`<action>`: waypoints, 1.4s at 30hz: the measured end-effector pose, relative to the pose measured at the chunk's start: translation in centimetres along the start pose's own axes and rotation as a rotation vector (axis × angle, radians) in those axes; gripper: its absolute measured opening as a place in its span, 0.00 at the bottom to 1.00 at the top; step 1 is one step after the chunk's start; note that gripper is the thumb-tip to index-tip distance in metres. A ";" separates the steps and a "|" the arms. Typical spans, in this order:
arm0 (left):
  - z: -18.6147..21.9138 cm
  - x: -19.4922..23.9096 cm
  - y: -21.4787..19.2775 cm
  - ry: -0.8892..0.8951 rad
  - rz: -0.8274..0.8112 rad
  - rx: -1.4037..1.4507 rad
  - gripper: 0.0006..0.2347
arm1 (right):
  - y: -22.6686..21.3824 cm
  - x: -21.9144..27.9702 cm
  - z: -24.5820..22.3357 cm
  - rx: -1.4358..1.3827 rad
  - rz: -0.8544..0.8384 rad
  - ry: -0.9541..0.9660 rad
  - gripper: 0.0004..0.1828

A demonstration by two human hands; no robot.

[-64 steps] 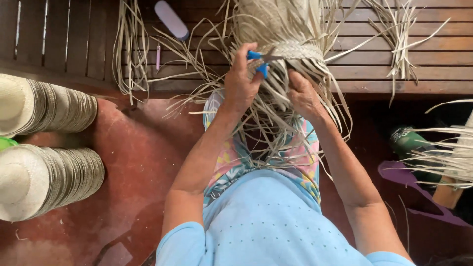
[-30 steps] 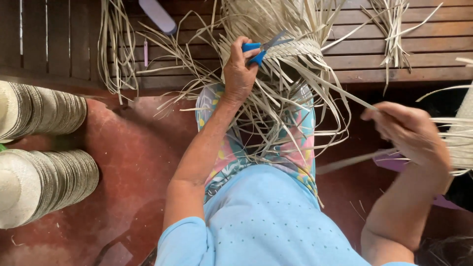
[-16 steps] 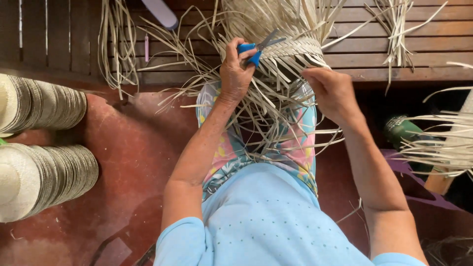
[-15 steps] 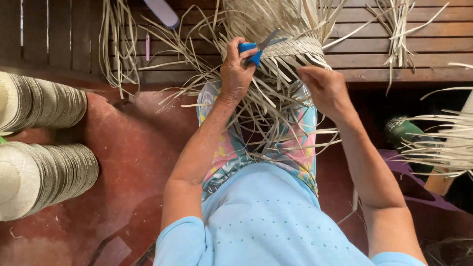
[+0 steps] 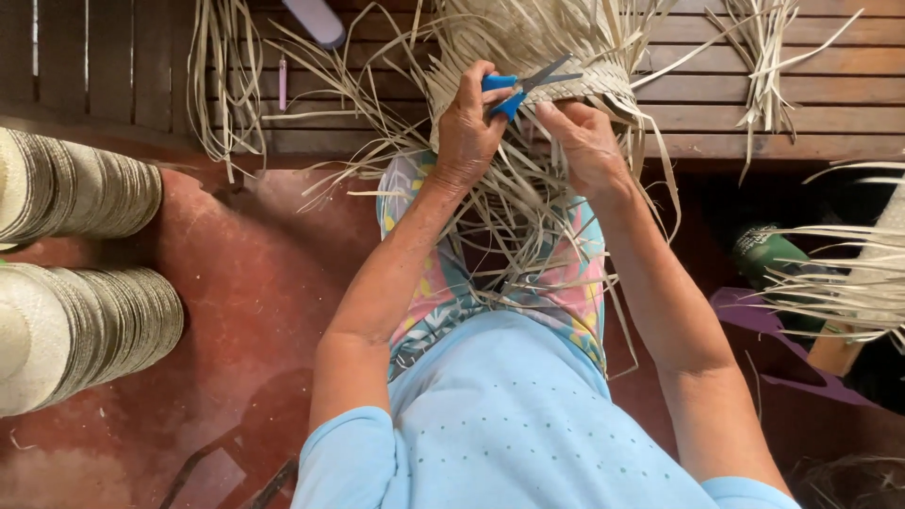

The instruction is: The person trims the loose woven strands on the rim of a basket using blue-handled scissors. They repeatedly gather and cut the protruding fibers to create a neat edge.

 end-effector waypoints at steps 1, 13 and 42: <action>0.3 -0.1 0.0 0.010 -0.015 0.001 0.25 | -0.7 -0.6 0.8 -0.127 0.110 0.000 0.15; -0.3 0.4 0.5 0.029 -0.038 -0.015 0.25 | -4.9 2.9 0.4 -0.130 0.108 0.108 0.12; -1.0 1.6 0.4 0.040 -0.098 -0.042 0.25 | -2.5 1.7 0.8 -0.306 0.361 0.122 0.11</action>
Point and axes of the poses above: each hand's wrist, its own x-axis away from the middle knuckle, its own y-axis out of the palm, z = x × y, the point moved 5 cm from there along -x, towards the middle knuckle, and after that the axes turned 12 degrees about -x, right-handed, at the moved point
